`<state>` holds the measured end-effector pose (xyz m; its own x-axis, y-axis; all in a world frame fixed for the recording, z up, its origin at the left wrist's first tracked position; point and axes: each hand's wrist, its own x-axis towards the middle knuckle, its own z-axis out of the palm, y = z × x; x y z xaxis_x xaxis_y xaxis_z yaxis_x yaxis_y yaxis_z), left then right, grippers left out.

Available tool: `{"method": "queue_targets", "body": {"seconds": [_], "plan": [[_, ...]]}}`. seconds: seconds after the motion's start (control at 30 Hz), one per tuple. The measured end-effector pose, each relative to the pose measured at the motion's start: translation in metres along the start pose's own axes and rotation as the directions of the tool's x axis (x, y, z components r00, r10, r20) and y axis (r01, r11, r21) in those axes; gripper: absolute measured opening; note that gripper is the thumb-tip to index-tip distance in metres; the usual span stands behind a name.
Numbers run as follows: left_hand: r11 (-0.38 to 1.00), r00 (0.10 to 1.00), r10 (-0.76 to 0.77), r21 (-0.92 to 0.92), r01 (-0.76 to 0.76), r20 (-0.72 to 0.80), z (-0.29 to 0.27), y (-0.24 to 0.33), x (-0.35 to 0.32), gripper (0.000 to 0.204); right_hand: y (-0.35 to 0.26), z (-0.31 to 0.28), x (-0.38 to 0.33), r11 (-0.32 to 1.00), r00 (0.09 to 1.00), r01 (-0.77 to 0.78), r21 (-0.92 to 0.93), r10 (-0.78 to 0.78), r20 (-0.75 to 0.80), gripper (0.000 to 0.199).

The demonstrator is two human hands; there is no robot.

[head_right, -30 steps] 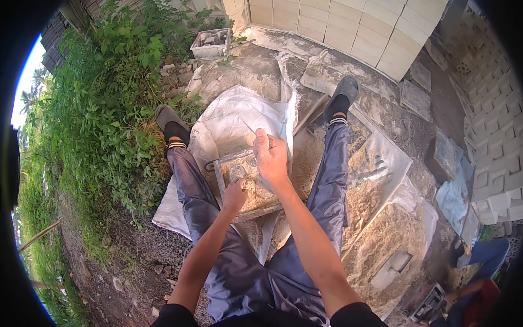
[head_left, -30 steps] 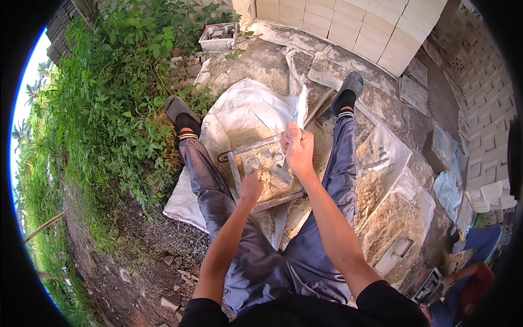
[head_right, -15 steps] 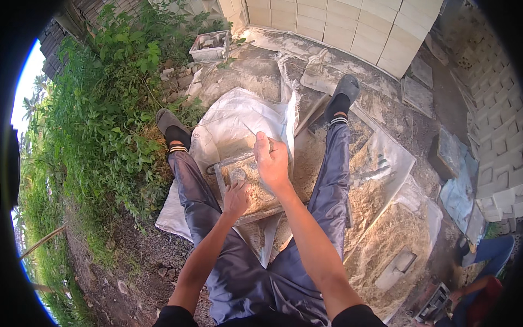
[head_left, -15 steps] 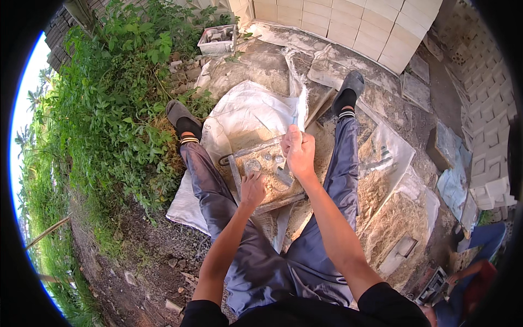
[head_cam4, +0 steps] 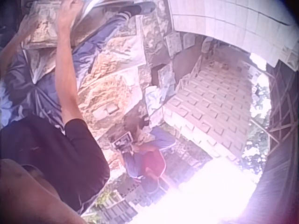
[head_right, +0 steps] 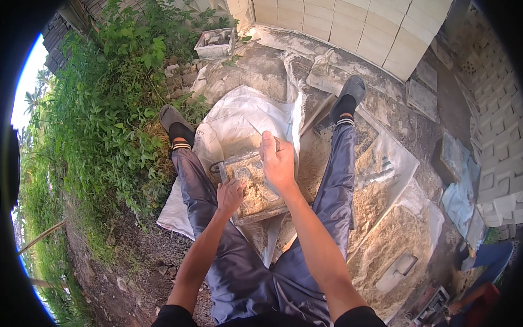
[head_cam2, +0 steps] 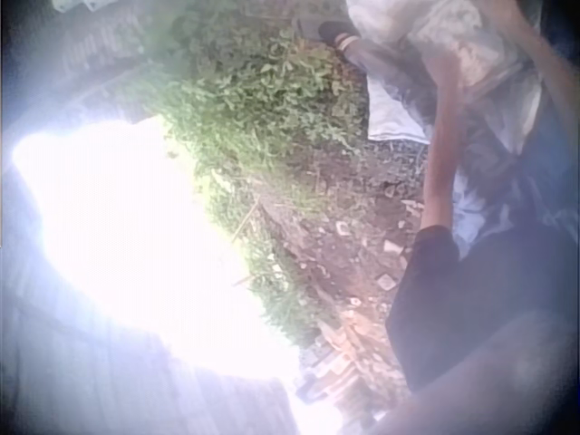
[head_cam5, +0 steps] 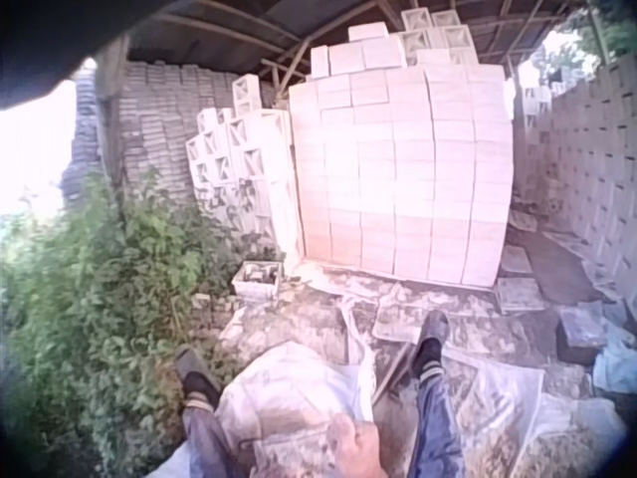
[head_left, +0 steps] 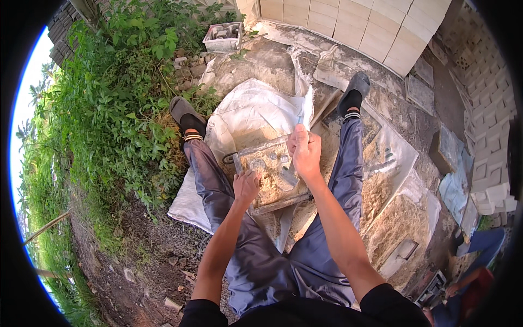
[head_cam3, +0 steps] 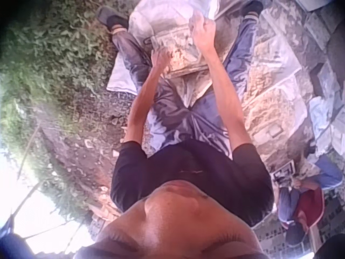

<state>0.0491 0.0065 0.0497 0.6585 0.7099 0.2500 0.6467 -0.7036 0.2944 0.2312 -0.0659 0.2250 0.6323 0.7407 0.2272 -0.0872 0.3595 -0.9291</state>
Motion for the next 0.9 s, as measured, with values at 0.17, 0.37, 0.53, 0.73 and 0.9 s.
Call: {"method": "queue_targets", "body": {"seconds": [0.17, 0.37, 0.53, 0.73, 0.9], "plan": [[0.999, 0.999, -0.024, 0.044, 0.022, 0.045, 0.008, -0.005, -0.011, 0.019, -0.006, 0.002, -0.001, 0.997, 0.998, -0.065, 0.05, 0.064, 0.008, 0.049], [0.997, 0.991, -0.081, 0.022, 0.079, 0.104, -0.009, 0.012, 0.0, 0.024, 0.003, 0.001, 0.0, 0.998, 0.998, 0.059, -0.001, -0.059, -0.012, 0.049], [0.989, 0.993, 0.119, 0.082, -0.119, 0.01, 0.004, 0.025, 0.011, 0.047, 0.002, 0.004, -0.006, 0.998, 0.998, 0.057, -0.033, -0.056, 0.021, 0.05], [0.956, 0.94, 0.282, -0.133, -0.26, 0.191, 0.023, 0.039, -0.009, 0.056, -0.004, -0.011, -0.009, 0.996, 0.998, 0.071, 0.061, -0.07, -0.006, 0.051], [0.949, 0.978, 0.173, -0.285, -0.133, 0.119, 0.023, 0.045, -0.018, 0.045, -0.004, -0.006, -0.006, 0.996, 0.999, 0.051, 0.066, -0.05, -0.016, 0.051]]}}
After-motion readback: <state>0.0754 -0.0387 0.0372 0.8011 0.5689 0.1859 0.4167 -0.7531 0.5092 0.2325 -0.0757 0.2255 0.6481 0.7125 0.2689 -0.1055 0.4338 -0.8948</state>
